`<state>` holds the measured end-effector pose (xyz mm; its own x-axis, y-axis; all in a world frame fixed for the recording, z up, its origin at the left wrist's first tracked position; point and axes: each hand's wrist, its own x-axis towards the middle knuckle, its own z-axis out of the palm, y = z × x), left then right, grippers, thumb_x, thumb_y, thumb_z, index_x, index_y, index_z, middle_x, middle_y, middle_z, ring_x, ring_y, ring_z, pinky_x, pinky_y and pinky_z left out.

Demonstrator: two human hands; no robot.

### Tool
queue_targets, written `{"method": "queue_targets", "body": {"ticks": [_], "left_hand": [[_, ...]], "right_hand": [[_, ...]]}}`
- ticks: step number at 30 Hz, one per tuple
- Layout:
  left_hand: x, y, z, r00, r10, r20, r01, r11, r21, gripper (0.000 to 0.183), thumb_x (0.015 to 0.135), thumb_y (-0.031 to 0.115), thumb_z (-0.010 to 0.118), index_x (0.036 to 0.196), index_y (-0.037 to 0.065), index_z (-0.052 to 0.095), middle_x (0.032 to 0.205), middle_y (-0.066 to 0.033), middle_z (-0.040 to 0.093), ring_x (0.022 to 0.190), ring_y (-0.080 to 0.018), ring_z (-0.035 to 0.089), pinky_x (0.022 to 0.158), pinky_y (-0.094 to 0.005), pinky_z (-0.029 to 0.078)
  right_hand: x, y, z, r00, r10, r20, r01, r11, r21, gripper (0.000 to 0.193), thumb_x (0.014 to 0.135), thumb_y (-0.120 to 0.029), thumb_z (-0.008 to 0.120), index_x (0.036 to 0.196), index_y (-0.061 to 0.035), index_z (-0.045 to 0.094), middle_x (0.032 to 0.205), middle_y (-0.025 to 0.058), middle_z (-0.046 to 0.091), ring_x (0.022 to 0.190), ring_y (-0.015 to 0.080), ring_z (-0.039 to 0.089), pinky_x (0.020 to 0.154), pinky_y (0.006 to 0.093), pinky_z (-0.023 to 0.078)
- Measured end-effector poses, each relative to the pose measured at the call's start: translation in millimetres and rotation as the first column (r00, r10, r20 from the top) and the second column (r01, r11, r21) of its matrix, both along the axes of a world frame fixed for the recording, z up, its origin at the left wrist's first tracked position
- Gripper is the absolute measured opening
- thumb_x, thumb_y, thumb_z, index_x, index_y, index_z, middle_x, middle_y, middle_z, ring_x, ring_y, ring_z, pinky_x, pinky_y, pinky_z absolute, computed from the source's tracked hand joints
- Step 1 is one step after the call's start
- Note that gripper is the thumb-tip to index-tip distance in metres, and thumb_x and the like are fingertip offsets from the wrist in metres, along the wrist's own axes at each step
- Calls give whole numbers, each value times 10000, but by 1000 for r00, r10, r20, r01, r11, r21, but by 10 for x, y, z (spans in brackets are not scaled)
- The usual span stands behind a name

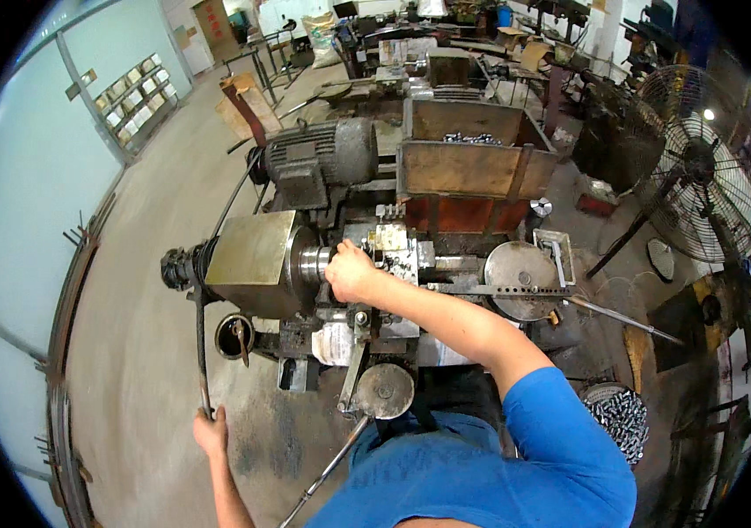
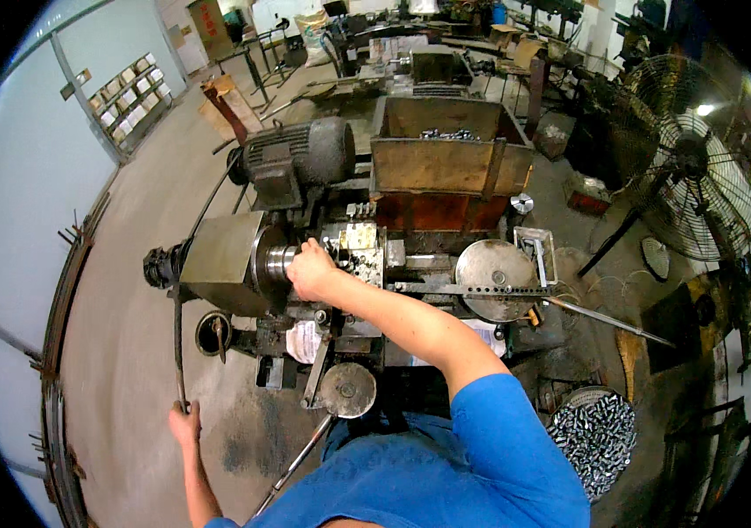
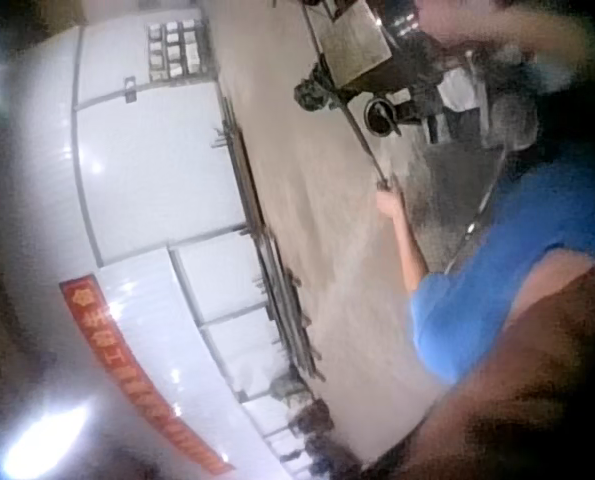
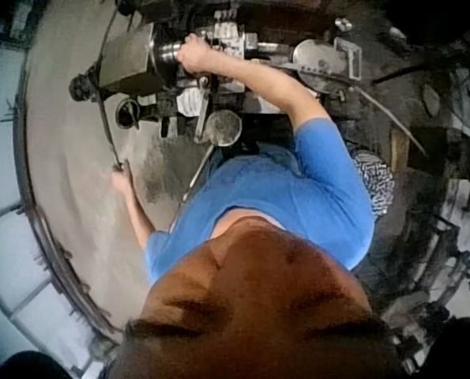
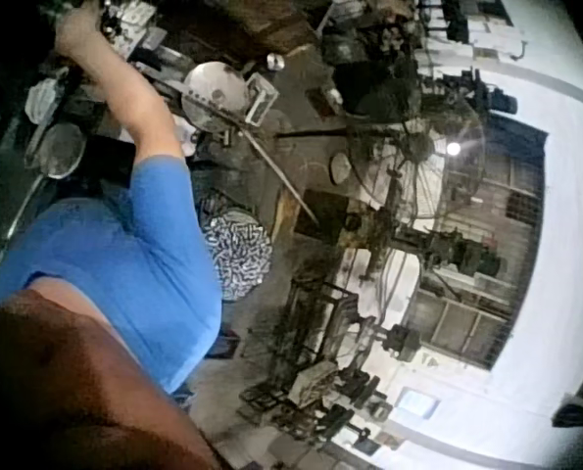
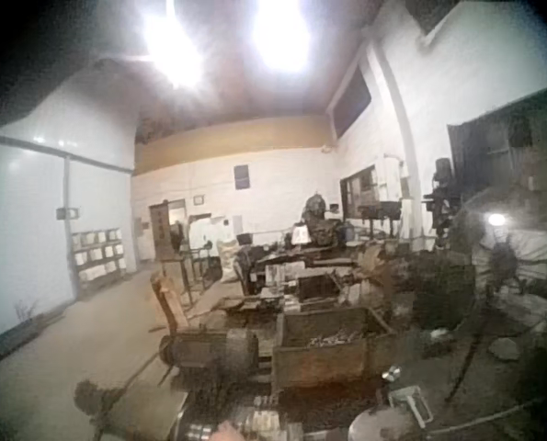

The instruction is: The person picks up a metal part from a container, inserts it into a machine chuck, and moves handles to process the part. They then remove the part and place it into a container.

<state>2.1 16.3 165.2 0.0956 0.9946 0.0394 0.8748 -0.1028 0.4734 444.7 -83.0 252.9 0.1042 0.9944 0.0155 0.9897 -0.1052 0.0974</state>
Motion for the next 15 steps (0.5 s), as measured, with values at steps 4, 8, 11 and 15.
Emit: {"method": "queue_targets", "body": {"ticks": [4, 8, 11, 15], "left_hand": [[-111, 135, 264, 973, -178, 144, 204, 960, -194, 227, 736, 150, 649, 673, -22, 515, 519, -105, 559, 450, -190, 590, 430, -323, 472], [15, 403, 88, 901, -102, 422, 235, 932, -277, 159, 751, 67, 609, 800, -77, 566, 571, -128, 572, 480, -211, 602, 465, -326, 507], [360, 563, 10, 822, -139, 552, 365, 873, -324, 198, 761, 63, 600, 864, -98, 548, 622, -157, 580, 503, -233, 605, 489, -339, 530], [134, 549, -84, 830, -87, 551, 276, 923, -270, 264, 791, 170, 630, 857, -56, 509, 555, -107, 531, 442, -194, 537, 427, -334, 487]], "right_hand": [[273, -308, 349, 997, -9, -74, 36, 928, 371, 244, 558, -264, 590, 622, -40, 662, 710, 164, 629, 772, 293, 570, 865, 356, 382], [1068, -629, 972, 883, -426, -198, 467, 844, 263, 247, 580, -246, 603, 718, -53, 671, 774, 189, 617, 746, 316, 578, 898, 367, 391], [1801, -992, 871, 803, -596, 22, 487, 675, 554, 454, 583, -230, 644, 1011, -78, 628, 1154, 224, 521, 1092, 346, 468, 980, 438, 325], [1360, -1349, 823, 958, -258, -127, 239, 469, 850, 581, 543, -254, 661, 1095, -98, 568, 1256, 224, 435, 1150, 398, 405, 967, 463, 343]]}}
